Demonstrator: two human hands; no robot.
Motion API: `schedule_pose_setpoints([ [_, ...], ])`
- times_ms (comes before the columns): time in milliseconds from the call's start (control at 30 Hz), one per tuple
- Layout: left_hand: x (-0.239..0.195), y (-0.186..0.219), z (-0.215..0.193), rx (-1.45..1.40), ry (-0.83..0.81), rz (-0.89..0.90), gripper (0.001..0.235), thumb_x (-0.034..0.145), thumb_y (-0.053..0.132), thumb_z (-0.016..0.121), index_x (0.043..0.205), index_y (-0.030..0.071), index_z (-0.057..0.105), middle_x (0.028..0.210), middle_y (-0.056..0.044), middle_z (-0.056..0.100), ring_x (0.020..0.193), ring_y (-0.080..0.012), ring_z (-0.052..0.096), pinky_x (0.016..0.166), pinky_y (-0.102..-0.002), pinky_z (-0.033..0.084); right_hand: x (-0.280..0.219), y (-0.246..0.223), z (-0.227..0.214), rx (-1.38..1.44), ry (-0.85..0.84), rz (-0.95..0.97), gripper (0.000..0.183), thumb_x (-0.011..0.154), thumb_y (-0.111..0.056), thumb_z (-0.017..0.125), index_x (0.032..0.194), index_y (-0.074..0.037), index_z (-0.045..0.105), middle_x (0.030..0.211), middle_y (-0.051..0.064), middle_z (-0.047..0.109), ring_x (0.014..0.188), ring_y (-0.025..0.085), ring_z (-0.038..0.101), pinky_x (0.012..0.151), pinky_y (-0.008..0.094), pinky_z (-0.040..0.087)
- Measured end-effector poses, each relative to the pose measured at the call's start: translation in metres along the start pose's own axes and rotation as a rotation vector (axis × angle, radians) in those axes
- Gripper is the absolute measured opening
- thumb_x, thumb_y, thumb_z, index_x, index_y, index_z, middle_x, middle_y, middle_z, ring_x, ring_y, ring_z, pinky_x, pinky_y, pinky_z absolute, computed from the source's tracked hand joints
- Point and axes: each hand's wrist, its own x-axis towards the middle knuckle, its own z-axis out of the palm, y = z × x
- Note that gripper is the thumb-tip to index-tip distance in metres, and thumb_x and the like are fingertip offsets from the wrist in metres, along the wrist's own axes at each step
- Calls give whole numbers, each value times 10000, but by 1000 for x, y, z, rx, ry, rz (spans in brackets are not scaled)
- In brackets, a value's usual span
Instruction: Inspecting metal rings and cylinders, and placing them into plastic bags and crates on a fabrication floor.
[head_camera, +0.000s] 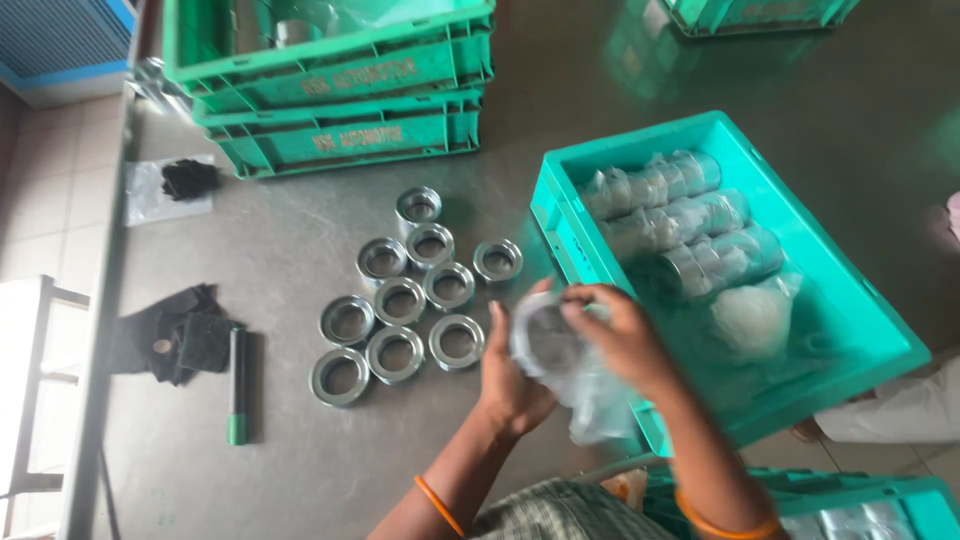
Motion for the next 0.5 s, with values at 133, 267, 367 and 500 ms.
schedule_pose_setpoints([
  [133, -11, -12, -31, -151, 211, -4, 633, 1022, 606, 373, 1492, 189, 453, 1439, -40, 556, 1329, -246, 514, 1139, -490, 375, -29, 2, 41, -355, -109, -167, 463, 793, -270, 844, 1149, -15, 692, 1127, 143, 744, 1070, 279, 715, 922, 394, 515],
  [267, -41, -11, -29, -11, 264, 44, 684, 991, 616, 380, 1565, 249, 328, 1476, -61, 503, 1346, -280, 499, 1176, -507, 335, -51, 17, 43, -444, -279, -123, 434, 763, -215, 855, 1108, -9, 691, 1107, 148, 717, 1035, 278, 680, 869, 383, 536],
  [367, -53, 8, -11, 217, 196, -6, 838, 934, 685, 358, 1633, 245, 216, 1588, 5, 396, 1456, -220, 433, 1212, -473, 314, -49, 43, 21, -131, -407, 158, 434, 803, -242, 850, 1146, -19, 706, 1067, 90, 796, 992, 193, 706, 906, 366, 552],
  [500, -53, 18, -10, 149, -25, -128, 974, 920, 768, 379, 1643, 130, 238, 1618, -115, 410, 1446, -297, 463, 1203, -494, 338, -60, 34, 1, 353, -486, 360, 571, 803, -228, 860, 1250, 61, 651, 1096, 91, 763, 1008, 180, 682, 924, 377, 535],
])
